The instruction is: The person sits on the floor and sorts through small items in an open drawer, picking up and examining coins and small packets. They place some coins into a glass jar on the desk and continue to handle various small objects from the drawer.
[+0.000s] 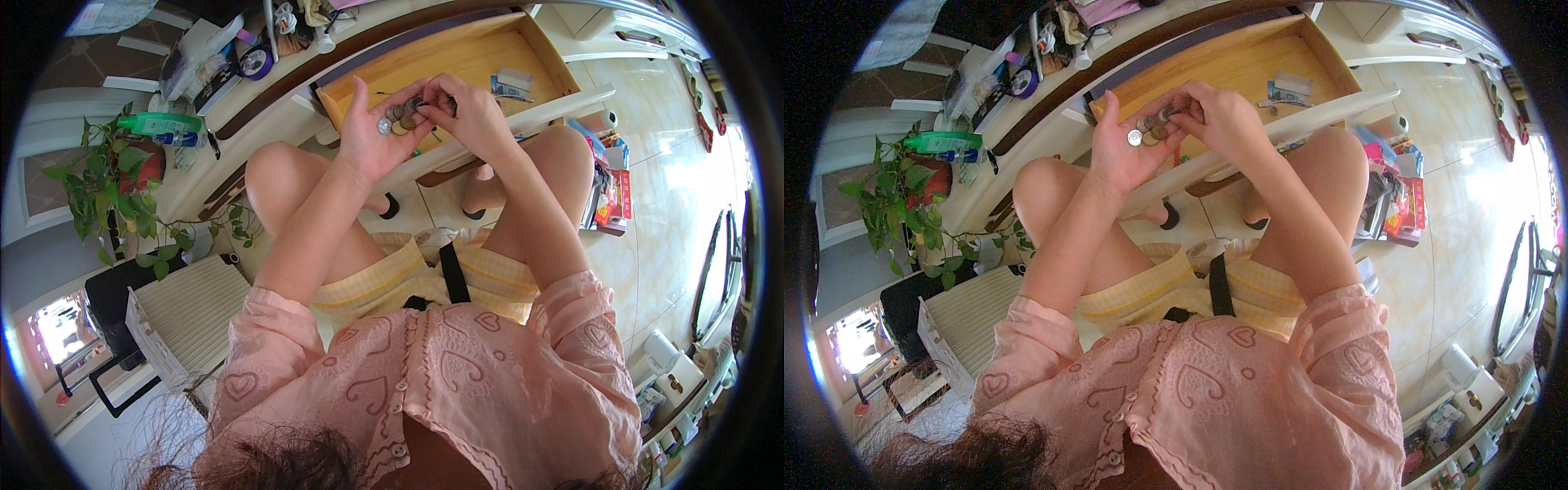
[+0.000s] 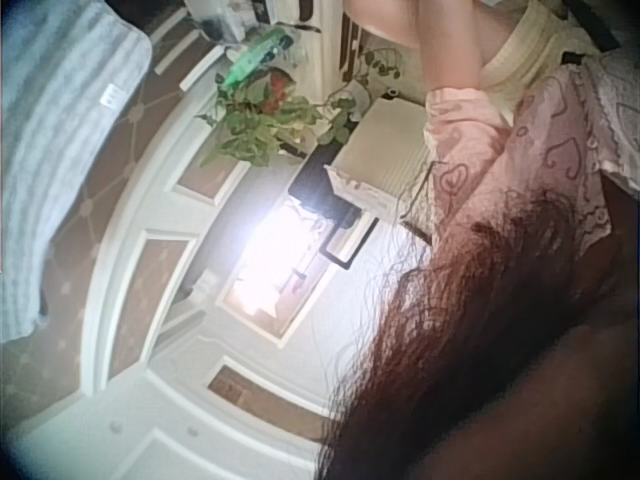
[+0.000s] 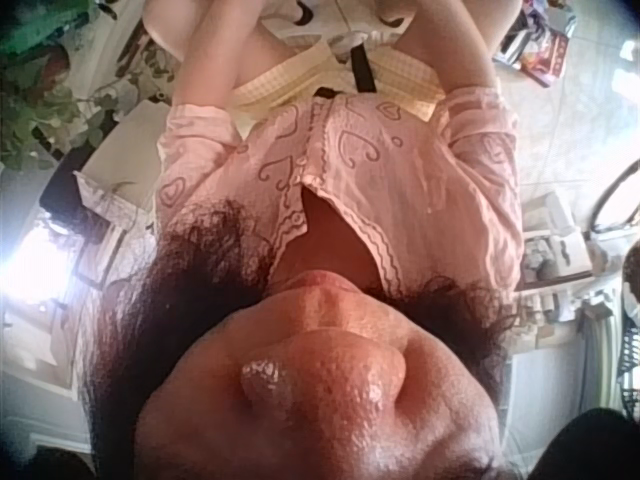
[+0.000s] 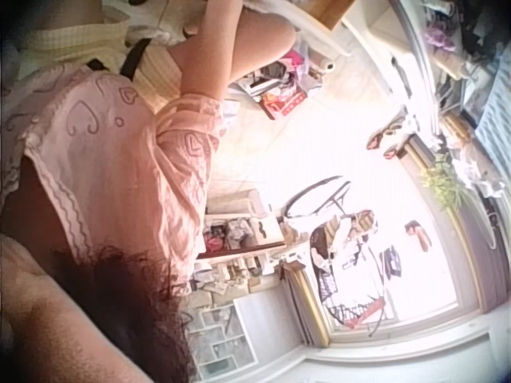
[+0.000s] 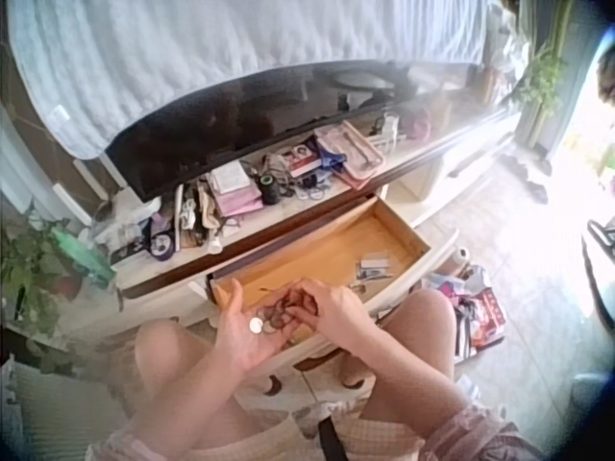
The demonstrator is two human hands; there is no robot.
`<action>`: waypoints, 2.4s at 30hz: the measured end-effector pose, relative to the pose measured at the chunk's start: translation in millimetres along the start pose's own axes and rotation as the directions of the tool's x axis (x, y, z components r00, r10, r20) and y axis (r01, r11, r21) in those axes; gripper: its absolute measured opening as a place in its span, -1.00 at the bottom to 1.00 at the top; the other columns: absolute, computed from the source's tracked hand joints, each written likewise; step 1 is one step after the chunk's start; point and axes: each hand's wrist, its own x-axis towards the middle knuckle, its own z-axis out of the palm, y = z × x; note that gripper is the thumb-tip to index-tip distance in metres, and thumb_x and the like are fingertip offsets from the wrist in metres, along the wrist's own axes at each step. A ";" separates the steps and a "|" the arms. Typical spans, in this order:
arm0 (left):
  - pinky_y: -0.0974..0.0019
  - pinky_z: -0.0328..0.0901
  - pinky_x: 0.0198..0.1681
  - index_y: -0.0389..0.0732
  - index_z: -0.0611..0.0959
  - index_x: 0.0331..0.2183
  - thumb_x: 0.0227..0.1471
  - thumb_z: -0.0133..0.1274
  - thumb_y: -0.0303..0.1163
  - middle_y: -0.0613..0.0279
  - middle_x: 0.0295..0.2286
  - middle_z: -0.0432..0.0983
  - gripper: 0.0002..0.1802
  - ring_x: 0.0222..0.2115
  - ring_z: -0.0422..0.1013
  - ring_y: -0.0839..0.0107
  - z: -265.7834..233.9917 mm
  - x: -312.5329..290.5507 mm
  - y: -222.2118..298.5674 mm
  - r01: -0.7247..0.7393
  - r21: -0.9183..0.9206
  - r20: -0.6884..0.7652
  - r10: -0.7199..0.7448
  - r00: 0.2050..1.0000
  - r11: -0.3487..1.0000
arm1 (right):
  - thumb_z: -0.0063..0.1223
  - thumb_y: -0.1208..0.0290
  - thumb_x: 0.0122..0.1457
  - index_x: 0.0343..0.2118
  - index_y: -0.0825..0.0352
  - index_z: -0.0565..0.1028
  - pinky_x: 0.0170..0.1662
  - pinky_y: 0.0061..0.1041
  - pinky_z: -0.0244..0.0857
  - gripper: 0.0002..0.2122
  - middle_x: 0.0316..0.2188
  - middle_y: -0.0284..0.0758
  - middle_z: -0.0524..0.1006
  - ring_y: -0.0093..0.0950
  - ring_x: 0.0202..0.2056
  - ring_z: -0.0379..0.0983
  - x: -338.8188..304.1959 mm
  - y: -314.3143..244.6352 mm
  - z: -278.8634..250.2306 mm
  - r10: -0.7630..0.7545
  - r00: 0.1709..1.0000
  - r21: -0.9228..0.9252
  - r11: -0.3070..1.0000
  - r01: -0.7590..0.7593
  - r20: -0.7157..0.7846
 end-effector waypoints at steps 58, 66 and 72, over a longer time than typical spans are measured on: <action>0.22 0.01 0.11 -0.47 0.31 -0.07 -0.03 -0.60 0.31 -0.06 -0.11 0.28 -0.03 -0.04 0.20 0.15 1.7 -0.1 2.1 0.004 0.046 0.074 -0.007 0.997 0.999 | -0.25 0.18 0.19 -0.50 0.30 0.35 -0.70 -0.75 -0.18 -0.71 -0.72 -0.50 0.18 -0.74 -0.75 -0.01 4.3 11.5 -9.7 0.268 0.929 0.879 0.336 -0.339 0.256; 0.24 0.04 0.07 -0.47 0.33 -0.08 -0.02 -0.56 0.31 -0.03 -0.15 0.30 -0.04 -0.10 0.20 0.23 -11.6 -0.3 4.0 0.025 0.012 0.062 -0.025 0.998 1.000 | 0.05 0.27 -0.02 -0.38 0.30 0.42 -0.50 -0.39 0.29 -0.78 -0.63 -0.20 0.47 -0.28 -0.53 0.45 -3.2 -4.1 10.6 -0.052 0.996 0.037 0.998 0.054 -0.069; 0.24 0.05 0.06 -0.47 0.32 -0.08 -0.02 -0.55 0.30 0.00 -0.17 0.31 -0.06 -0.09 0.18 0.26 -3.7 -0.1 0.1 0.009 0.037 0.030 -0.010 0.999 0.999 | 0.05 0.26 -0.03 -0.39 0.30 0.38 -0.51 -0.30 0.28 -0.77 -0.62 -0.17 0.46 -0.15 -0.52 0.40 -4.4 3.7 18.3 -0.101 0.994 -0.086 0.992 0.097 -0.049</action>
